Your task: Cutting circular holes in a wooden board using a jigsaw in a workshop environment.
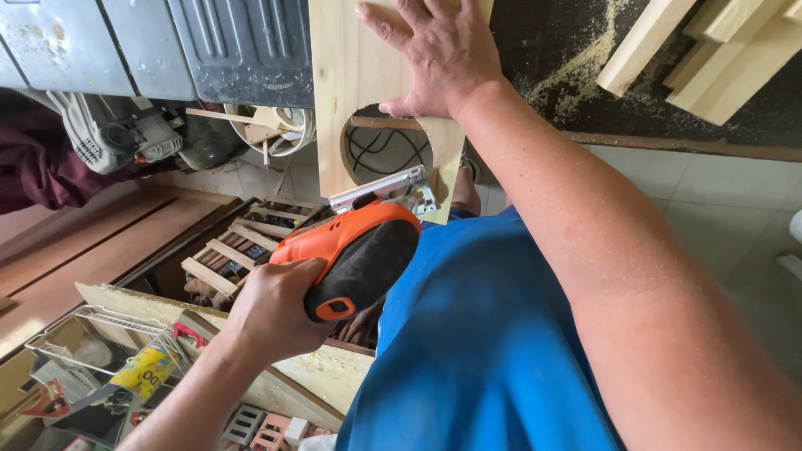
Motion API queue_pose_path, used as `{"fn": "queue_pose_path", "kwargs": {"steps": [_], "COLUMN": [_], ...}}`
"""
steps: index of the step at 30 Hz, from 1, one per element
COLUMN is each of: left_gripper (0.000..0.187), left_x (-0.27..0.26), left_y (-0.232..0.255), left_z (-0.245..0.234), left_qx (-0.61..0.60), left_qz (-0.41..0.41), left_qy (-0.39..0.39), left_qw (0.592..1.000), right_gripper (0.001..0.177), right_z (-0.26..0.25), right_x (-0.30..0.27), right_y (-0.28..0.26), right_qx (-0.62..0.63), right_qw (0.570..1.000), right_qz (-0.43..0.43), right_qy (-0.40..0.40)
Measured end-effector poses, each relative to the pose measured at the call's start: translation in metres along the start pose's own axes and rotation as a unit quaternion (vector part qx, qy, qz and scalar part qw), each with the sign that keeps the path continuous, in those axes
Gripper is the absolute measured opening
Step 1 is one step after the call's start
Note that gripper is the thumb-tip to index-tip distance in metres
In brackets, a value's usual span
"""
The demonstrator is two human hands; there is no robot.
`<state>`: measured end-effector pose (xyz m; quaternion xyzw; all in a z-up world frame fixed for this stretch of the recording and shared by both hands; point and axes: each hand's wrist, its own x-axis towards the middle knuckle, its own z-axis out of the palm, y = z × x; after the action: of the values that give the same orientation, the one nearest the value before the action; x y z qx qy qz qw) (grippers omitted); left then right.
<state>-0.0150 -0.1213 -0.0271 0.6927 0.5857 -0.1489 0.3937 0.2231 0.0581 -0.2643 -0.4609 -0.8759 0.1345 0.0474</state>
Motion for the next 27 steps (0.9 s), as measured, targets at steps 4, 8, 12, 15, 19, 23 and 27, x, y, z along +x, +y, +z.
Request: {"fn": "queue_pose_path", "kwargs": {"steps": [4, 8, 12, 15, 19, 23, 27], "left_gripper": [0.018, 0.015, 0.015, 0.016, 0.017, 0.026, 0.02], "left_x": [-0.002, -0.017, -0.05, -0.073, -0.102, -0.123, -0.135], "left_y": [0.012, 0.005, -0.007, -0.008, -0.025, -0.048, -0.072], "left_z": [-0.002, -0.01, -0.013, -0.016, 0.0, 0.023, 0.046], "left_qx": [-0.027, -0.076, -0.066, -0.084, -0.112, -0.139, -0.155], "left_qz": [0.006, -0.078, -0.051, -0.069, -0.149, -0.199, -0.22], "left_qy": [0.036, 0.053, 0.166, 0.233, 0.29, 0.337, 0.347], "left_qw": [0.999, 0.993, 0.983, 0.966, 0.939, 0.91, 0.899], "right_gripper": [0.119, 0.117, 0.117, 0.116, 0.117, 0.112, 0.11], "right_z": [-0.003, -0.004, -0.008, -0.02, -0.03, -0.03, -0.018], "right_x": [0.0, 0.002, 0.004, 0.003, 0.006, 0.003, 0.001], "right_y": [0.0, 0.004, 0.004, 0.003, 0.0, -0.002, 0.007], "right_qx": [-0.009, 0.01, 0.004, 0.006, 0.016, 0.047, 0.064], "right_qw": [1.0, 1.0, 0.999, 0.999, 0.997, 0.997, 0.997], "right_qz": [-0.003, -0.004, -0.009, -0.005, 0.007, 0.006, -0.042], "right_qy": [-0.009, -0.021, -0.03, -0.033, -0.069, -0.061, 0.014]}}
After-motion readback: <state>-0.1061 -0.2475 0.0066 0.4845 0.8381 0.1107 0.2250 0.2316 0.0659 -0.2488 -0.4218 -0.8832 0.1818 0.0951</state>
